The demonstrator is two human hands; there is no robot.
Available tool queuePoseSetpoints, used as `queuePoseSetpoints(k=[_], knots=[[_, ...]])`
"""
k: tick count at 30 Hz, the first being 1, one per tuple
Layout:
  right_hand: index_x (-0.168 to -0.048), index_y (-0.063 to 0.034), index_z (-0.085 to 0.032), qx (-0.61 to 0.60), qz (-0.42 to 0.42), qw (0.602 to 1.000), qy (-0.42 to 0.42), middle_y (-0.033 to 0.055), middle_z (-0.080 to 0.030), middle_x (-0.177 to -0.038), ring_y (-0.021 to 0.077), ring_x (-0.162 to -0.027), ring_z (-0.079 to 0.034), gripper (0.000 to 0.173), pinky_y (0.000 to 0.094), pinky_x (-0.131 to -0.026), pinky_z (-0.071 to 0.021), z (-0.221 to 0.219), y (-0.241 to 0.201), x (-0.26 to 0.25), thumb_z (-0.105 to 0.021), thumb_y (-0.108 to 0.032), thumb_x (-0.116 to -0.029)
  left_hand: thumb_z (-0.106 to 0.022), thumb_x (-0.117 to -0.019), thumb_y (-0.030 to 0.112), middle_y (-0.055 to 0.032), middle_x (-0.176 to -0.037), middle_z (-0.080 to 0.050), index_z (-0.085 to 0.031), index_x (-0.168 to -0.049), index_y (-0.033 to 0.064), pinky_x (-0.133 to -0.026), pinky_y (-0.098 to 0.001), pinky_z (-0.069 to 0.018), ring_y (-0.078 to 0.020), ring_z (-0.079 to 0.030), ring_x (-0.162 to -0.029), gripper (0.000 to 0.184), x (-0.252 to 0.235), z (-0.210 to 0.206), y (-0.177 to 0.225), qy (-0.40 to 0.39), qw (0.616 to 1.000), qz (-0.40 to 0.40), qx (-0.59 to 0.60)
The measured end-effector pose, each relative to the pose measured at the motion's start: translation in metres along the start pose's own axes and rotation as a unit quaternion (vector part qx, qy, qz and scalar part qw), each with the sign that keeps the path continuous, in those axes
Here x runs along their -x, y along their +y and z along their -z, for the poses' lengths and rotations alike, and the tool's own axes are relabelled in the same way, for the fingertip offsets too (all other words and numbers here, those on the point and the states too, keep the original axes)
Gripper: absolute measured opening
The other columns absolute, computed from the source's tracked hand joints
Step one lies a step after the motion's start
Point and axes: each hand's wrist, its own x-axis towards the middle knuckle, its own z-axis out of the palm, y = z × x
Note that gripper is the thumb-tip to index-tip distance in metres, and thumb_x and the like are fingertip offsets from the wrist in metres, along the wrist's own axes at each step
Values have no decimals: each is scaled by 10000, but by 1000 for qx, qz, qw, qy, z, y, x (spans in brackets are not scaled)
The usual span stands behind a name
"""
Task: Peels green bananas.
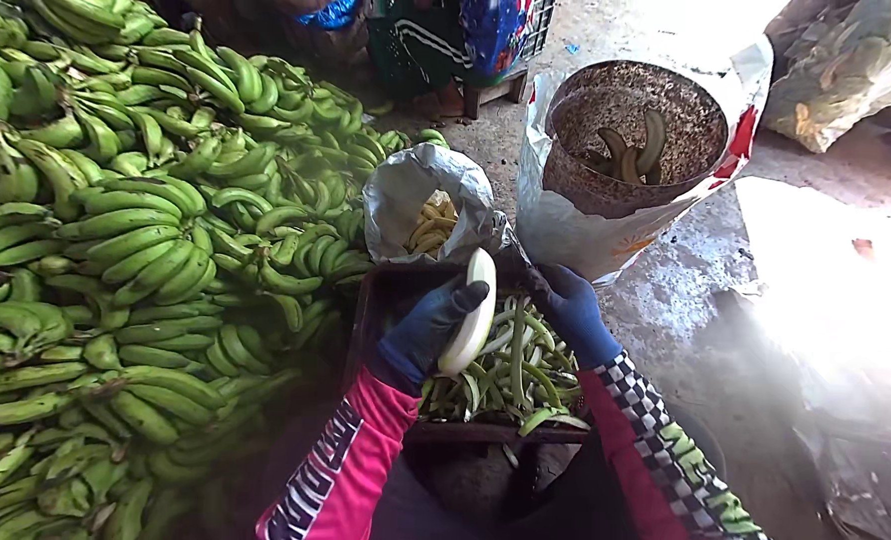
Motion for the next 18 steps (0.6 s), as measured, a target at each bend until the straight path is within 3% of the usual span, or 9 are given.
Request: queuePoseSetpoints(k=[2,4,8,12,15,18], knots=[[-1261,-179,-686,1,68,998,18,-1,-735,-974,122,-806,-693,524,434,-730,-602,-5,-5,13,-591,-600,-965,-594,-1003,457,-110,-999,-690,-569,-1369,185,-674,-352,-593,-199,-683,-804,457,-5,4,-4,88,994,-27,53],[-1327,-135,-637,4,136,991,9,39,-703,-1093,149,-891,-689,543,452,-783,-610,-11,-4,27,-623,-545,-971,-544,-1041,386,-102,-1080,-704,-604,-1301,161,-744,-367,-605,-206,-699,-914,349,-11,7,-5,153,975,-64,146],[-1294,-147,-677,36,223,974,-29,55,-676,-1097,159,-903,-674,512,424,-769,-611,-22,-8,43,-649,-535,-962,-385,-1095,418,-88,-1065,-707,-616,-1224,118,-750,-368,-612,-195,-706,-921,400,-18,16,-3,199,945,-81,246],[-1253,-170,-713,43,264,963,-40,51,-666,-1108,143,-928,-667,471,382,-764,-607,-23,-10,44,-676,-530,-952,-426,-1086,413,-90,-1064,-703,-618,-1247,130,-719,-349,-611,-187,-704,-904,378,-13,24,-3,148,970,-71,176],[-1272,-171,-720,12,277,960,-37,37,-661,-1110,127,-930,-659,444,360,-762,-606,-18,-13,41,-685,-487,-961,-469,-1071,384,-75,-1029,-686,-609,-1267,146,-696,-323,-592,-156,-679,-847,338,0,15,4,47,994,-51,83],[-1269,-153,-717,-6,183,983,-22,27,-683,-1105,139,-943,-669,424,392,-793,-605,-9,-11,26,-647,-460,-985,-593,-1013,310,-112,-1044,-692,-599,-1322,93,-751,-348,-606,-172,-687,-863,378,2,8,0,-54,997,-7,53]])
